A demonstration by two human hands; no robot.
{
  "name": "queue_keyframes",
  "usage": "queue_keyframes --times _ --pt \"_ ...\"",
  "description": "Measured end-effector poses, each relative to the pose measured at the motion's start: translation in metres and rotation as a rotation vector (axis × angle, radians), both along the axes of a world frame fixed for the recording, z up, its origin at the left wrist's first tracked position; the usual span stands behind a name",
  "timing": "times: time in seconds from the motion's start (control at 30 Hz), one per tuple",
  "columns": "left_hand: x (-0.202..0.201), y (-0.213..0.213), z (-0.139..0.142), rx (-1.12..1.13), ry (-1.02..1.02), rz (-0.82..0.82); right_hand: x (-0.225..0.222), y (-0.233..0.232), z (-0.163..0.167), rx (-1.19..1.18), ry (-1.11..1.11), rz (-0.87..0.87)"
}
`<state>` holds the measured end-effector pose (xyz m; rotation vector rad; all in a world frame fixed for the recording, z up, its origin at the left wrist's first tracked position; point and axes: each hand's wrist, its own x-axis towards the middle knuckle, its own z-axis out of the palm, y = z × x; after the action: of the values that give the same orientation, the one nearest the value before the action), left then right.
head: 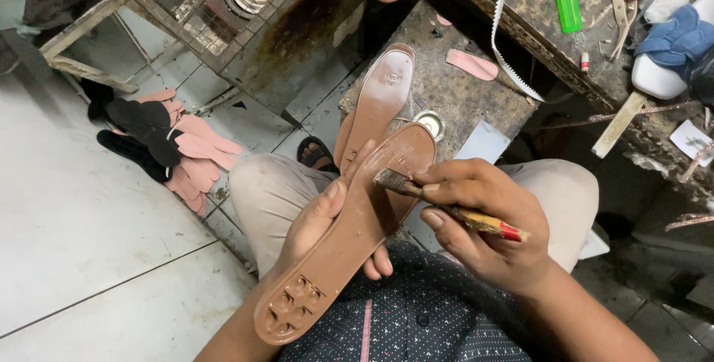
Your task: The person sits on the floor of a shoe workshop and uses a brush to apply adhesive from a small open tin onto the underside of sandal insoles, working over the surface and edges of each insole one at a time and setting finished insoles on the workbench.
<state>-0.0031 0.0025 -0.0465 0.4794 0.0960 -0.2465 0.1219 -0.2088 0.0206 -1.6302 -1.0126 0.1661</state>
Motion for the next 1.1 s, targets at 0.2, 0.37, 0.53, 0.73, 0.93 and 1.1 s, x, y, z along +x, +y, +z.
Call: queue_keyframes --times 0.2,0.37,0.53,0.73,0.93,1.1 --pt "0.000 -0.003 -0.002 -0.073 -0.016 -0.017 -0.002 0.007 -0.001 -0.017 -0.132 -0.007" --pt "-0.001 -0.002 0.003 0.028 0.014 -0.013 -0.005 0.006 0.000 -0.033 -0.202 -0.001" --pt "-0.002 -0.001 0.009 0.125 -0.016 -0.019 -0.007 0.006 0.003 -0.055 -0.228 -0.035" --pt "0.000 -0.002 0.012 0.141 0.002 -0.008 -0.007 0.010 0.001 0.006 -0.207 -0.042" --pt "0.000 -0.001 0.017 0.221 -0.021 -0.020 -0.006 0.008 0.003 -0.064 -0.213 -0.113" --pt "-0.001 0.001 0.023 0.261 0.027 -0.029 -0.006 0.013 0.002 -0.030 -0.239 -0.081"
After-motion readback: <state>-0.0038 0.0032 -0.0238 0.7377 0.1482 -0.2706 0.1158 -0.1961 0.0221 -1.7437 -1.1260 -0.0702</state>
